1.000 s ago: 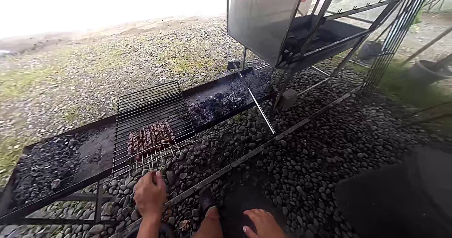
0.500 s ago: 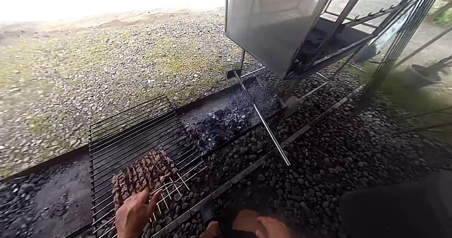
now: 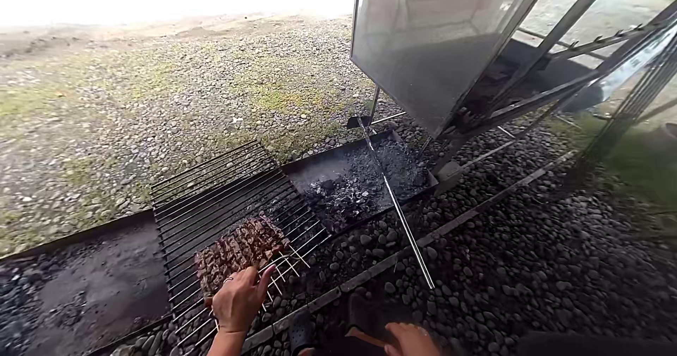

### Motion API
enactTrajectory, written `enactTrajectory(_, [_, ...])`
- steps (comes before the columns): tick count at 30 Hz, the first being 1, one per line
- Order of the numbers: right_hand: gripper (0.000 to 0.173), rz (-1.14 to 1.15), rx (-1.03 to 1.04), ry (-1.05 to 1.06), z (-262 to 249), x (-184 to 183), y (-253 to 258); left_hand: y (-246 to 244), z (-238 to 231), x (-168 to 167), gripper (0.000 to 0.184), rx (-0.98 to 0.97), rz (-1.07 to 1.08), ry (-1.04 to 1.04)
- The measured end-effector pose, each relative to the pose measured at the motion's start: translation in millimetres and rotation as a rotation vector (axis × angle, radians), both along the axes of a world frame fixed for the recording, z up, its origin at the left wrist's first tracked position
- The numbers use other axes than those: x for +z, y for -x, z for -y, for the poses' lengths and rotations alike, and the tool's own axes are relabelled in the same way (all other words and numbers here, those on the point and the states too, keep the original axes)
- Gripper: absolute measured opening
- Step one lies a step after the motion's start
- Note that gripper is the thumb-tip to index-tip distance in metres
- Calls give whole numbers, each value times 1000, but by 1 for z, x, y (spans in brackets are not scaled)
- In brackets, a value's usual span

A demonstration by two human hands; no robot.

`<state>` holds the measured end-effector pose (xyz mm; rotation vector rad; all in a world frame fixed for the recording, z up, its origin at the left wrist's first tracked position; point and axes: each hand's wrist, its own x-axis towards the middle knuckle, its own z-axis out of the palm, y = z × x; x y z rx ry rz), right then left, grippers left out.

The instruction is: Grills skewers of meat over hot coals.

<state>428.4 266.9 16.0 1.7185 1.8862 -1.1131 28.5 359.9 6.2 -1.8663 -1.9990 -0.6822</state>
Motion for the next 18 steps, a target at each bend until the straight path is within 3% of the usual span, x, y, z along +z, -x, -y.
enactTrajectory(7, [55,-14,-19,2,-15,0,-22,-66,-42,-5,71,-161,12,-17])
enactTrajectory(13, [56,-5,-86,8,-5,0,-43,-111,-79,2,67,-263,63,89])
enactTrajectory(18, [55,1,-124,1,5,-5,-53,-130,-90,-12,63,-278,102,158])
